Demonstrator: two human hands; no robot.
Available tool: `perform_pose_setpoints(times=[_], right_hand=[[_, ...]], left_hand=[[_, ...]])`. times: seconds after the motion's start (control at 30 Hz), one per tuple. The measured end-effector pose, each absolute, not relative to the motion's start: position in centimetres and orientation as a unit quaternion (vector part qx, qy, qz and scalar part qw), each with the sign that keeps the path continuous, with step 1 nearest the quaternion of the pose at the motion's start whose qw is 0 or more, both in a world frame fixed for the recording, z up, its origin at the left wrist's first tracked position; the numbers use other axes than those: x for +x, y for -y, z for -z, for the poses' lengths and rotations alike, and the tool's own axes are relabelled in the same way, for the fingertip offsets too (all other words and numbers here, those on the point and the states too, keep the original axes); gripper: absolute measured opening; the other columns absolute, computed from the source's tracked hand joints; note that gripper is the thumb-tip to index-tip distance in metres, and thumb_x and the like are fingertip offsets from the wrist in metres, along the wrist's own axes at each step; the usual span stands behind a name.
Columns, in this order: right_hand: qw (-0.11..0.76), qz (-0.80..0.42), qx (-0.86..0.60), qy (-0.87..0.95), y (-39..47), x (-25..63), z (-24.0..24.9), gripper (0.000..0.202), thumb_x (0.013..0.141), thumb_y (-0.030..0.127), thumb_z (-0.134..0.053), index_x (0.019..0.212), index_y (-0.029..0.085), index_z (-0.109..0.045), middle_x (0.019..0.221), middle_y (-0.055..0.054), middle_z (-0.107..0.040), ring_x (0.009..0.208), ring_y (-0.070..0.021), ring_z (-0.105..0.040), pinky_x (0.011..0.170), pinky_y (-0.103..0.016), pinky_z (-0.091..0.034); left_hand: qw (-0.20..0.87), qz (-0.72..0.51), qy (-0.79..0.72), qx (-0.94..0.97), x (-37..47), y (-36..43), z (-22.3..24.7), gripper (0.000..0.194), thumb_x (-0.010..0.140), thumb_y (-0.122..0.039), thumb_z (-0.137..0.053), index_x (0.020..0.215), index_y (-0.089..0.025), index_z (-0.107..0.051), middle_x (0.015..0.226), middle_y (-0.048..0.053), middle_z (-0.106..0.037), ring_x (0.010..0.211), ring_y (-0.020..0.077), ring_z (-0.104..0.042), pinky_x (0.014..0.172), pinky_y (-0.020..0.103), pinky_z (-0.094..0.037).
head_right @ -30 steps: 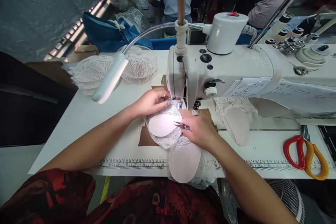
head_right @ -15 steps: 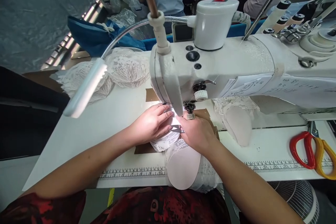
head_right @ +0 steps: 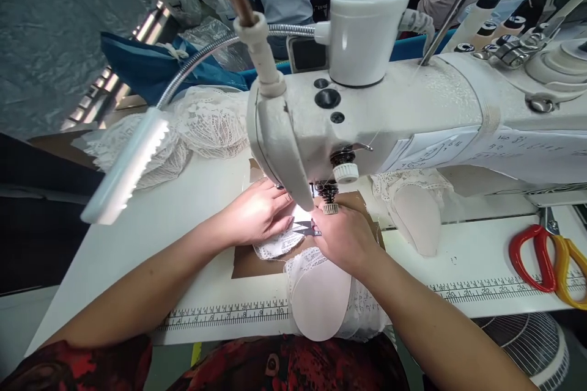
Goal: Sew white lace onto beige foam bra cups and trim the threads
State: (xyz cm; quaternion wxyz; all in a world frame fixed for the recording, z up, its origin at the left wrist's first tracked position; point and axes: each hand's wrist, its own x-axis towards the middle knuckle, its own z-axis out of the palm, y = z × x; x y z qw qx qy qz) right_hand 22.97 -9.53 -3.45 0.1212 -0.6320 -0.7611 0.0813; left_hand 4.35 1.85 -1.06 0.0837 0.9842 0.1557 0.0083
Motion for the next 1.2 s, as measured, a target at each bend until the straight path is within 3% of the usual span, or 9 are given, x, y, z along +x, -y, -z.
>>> perform_pose_setpoints(times=[0.17, 0.33, 0.57, 0.83, 1.2], right_hand=[[0.119, -0.05, -0.635, 0.761, 9.7, 22.6, 3.5, 0.035, 0.082, 0.016, -0.052, 0.112, 0.02, -0.07, 0.102, -0.007, -0.071, 0.069, -0.0174, -0.064, 0.054, -0.028, -0.038], [0.106, -0.04, -0.643, 0.757, 9.7, 22.4, 3.6, 0.043, 0.08, 0.017, -0.052, 0.121, 0.019, -0.065, 0.101, -0.007, -0.072, 0.069, -0.0182, -0.064, 0.052, -0.028, -0.038], [0.114, -0.039, -0.643, 0.757, 9.8, 22.6, 3.7, 0.039, 0.078, 0.017, -0.054, 0.114, 0.021, -0.069, 0.105, -0.004, -0.072, 0.063, -0.016, -0.063, 0.051, -0.028, -0.039], [0.116, -0.039, -0.643, 0.756, 9.5, 22.4, 3.2, 0.036, 0.082, 0.018, -0.051, 0.112, 0.022, -0.071, 0.096, -0.004, -0.072, 0.063, -0.0144, -0.06, 0.05, -0.026, -0.036], [0.094, -0.055, -0.655, 0.748, 9.4, 22.2, 3.4, 0.046, 0.079, 0.014, -0.052, 0.122, 0.021, -0.065, 0.111, -0.005, -0.071, 0.071, -0.0161, -0.065, 0.052, -0.026, -0.042]], left_hand=[[0.056, -0.052, -0.141, 0.987, 4.0, -1.3, 1.7, 0.038, 0.095, -0.026, -0.041, 0.124, -0.011, -0.06, 0.131, 0.014, -0.059, 0.116, 0.0317, -0.052, 0.095, 0.045, -0.042], [0.052, -0.051, -0.14, 0.987, 4.0, -1.8, 1.8, 0.037, 0.092, -0.024, -0.046, 0.124, -0.012, -0.061, 0.132, 0.013, -0.059, 0.117, 0.0323, -0.052, 0.098, 0.049, -0.039], [0.01, -0.079, -0.111, 0.991, 4.0, -2.0, 2.2, 0.03, 0.095, -0.017, -0.047, 0.119, -0.013, -0.063, 0.127, 0.013, -0.062, 0.118, 0.0302, -0.052, 0.101, 0.051, -0.038], [0.037, -0.085, -0.089, 0.992, 4.2, -1.7, 2.9, 0.029, 0.099, -0.018, -0.043, 0.118, -0.012, -0.064, 0.126, 0.015, -0.063, 0.117, 0.0262, -0.057, 0.102, 0.047, -0.043], [0.059, -0.105, -0.11, 0.987, 4.2, -2.4, 3.4, 0.027, 0.096, -0.017, -0.047, 0.116, -0.012, -0.064, 0.126, 0.017, -0.063, 0.111, 0.0247, -0.062, 0.097, 0.044, -0.049]])
